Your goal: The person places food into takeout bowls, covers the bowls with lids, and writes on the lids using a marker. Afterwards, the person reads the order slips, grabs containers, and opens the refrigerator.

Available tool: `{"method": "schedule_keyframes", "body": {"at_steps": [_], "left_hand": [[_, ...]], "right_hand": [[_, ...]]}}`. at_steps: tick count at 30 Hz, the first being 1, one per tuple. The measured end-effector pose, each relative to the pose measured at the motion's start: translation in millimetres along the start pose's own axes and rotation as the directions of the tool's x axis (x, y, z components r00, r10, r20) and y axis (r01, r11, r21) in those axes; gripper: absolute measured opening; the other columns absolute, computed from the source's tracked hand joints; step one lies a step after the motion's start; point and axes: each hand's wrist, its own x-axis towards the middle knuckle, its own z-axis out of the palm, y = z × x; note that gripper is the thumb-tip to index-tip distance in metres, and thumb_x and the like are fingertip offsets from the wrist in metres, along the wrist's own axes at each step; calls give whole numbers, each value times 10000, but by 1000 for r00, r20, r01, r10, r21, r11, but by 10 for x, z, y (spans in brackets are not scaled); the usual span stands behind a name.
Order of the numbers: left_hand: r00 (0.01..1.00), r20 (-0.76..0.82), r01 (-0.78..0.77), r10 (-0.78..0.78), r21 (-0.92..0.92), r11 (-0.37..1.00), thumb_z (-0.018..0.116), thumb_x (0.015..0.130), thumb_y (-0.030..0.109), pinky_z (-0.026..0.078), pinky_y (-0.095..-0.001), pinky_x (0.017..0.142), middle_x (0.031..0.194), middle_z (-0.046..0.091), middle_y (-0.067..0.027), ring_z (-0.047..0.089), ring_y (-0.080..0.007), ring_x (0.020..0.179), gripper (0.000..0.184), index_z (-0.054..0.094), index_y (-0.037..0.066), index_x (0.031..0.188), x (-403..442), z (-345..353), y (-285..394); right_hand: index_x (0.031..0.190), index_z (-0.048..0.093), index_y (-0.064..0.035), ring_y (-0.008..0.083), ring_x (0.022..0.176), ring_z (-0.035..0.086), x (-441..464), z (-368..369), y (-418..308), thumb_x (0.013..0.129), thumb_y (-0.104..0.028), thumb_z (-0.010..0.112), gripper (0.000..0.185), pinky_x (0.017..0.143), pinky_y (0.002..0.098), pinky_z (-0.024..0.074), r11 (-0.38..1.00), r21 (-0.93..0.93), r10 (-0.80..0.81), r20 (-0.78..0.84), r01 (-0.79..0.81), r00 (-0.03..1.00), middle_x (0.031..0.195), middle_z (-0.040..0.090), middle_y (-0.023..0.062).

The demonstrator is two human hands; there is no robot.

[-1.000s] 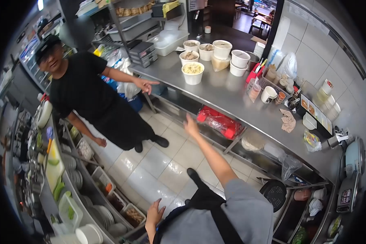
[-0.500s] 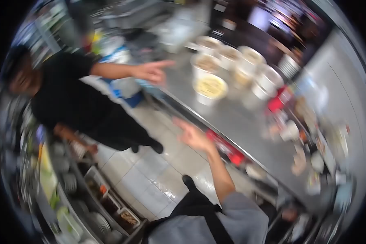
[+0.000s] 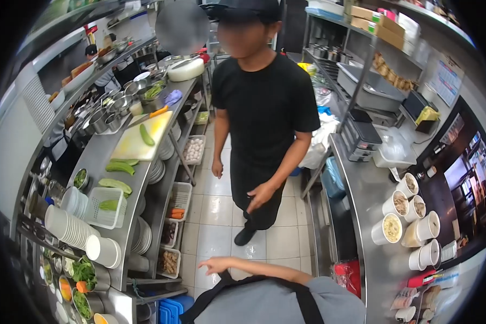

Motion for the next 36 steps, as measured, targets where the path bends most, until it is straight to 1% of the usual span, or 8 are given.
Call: {"method": "schedule_keyframes", "body": {"at_steps": [6, 11, 17, 24, 28, 30, 31, 36], "left_hand": [[995, -61, 65, -79, -204, 977, 660, 619, 118, 412, -378, 521, 638, 493, -98, 482, -228, 559, 228, 458, 58, 705, 677, -348, -380], [987, -126, 54, -102, -342, 938, 666, 598, 89, 404, -370, 485, 585, 480, -84, 467, -210, 512, 226, 447, 61, 647, 1488, -649, -237], [979, -78, 138, -186, -418, 898, 672, 572, 55, 394, -360, 443, 521, 463, -68, 449, -189, 456, 238, 434, 64, 577, 2255, -483, 433], [965, -164, 101, -202, -481, 871, 679, 542, 14, 383, -348, 393, 447, 444, -49, 428, -164, 391, 269, 419, 68, 495, 2749, -164, 535], [976, -2, 162, -220, -666, 728, 643, 589, -9, 376, -343, 364, 443, 439, -48, 462, -184, 375, 215, 449, 69, 540, 2908, -791, 1651], [981, -151, 49, -120, -409, 911, 642, 588, 2, 398, -346, 393, 446, 458, -60, 493, -197, 408, 177, 479, 63, 553, 3203, -676, 1821], [977, -205, 5, -61, -267, 964, 641, 588, 8, 409, -348, 407, 448, 467, -67, 509, -203, 424, 158, 495, 60, 559, 3358, -571, 1913], [913, -97, -382, 396, 132, 915, 683, 594, 135, 431, -333, 474, 522, 531, -62, 548, -197, 493, 144, 564, 55, 607, 4003, -603, 3070]], "right_hand": [[759, 623, -30, 217, 581, 566, -434, -316, 1763, 732, -367, 587, 340, 567, 383, 458, 644, 22, 752, -205, -765, 627, 628, 580, 135], [544, 420, -119, 96, 435, 360, -1957, -337, -524, 851, -302, 516, 370, 376, 249, 271, 524, 837, 786, -403, -158, 468, 484, 363, -11], [584, 492, -78, 131, 504, 434, -2259, -12, -1316, 757, -140, 571, 200, 454, 317, 346, 838, -115, 20, -970, -534, 242, 523, 481, 5], [522, 342, -107, 98, 370, 297, -2008, -519, -1240, 775, -58, 542, 326, 360, 254, 240, 355, 719, 934, -305, 598, -187, 460, 310, -7], [603, 529, -57, 172, 488, 516, -3010, 376, 306, 754, -25, 532, 154, 453, 319, 409, 391, 920, 859, -375, -27, -348, 546, 492, 58], [695, 600, -73, 214, 652, 574, -3565, 1134, 1766, 760, -89, 531, 96, 555, 387, 447, 344, 317, 749, -661, -884, 55, 692, 575, 93], [741, 636, -81, 235, 735, 603, -3815, 1441, 2408, 764, -120, 531, 114, 605, 422, 466, 241, -124, 623, -741, -963, 251, 765, 616, 111], [1046, 592, -28, 300, 1070, 512, -3467, -607, 2650, 717, -412, 554, 507, 887, 372, 423, -105, 653, 970, -99, -751, -221, 1108, 546, 205]]}}
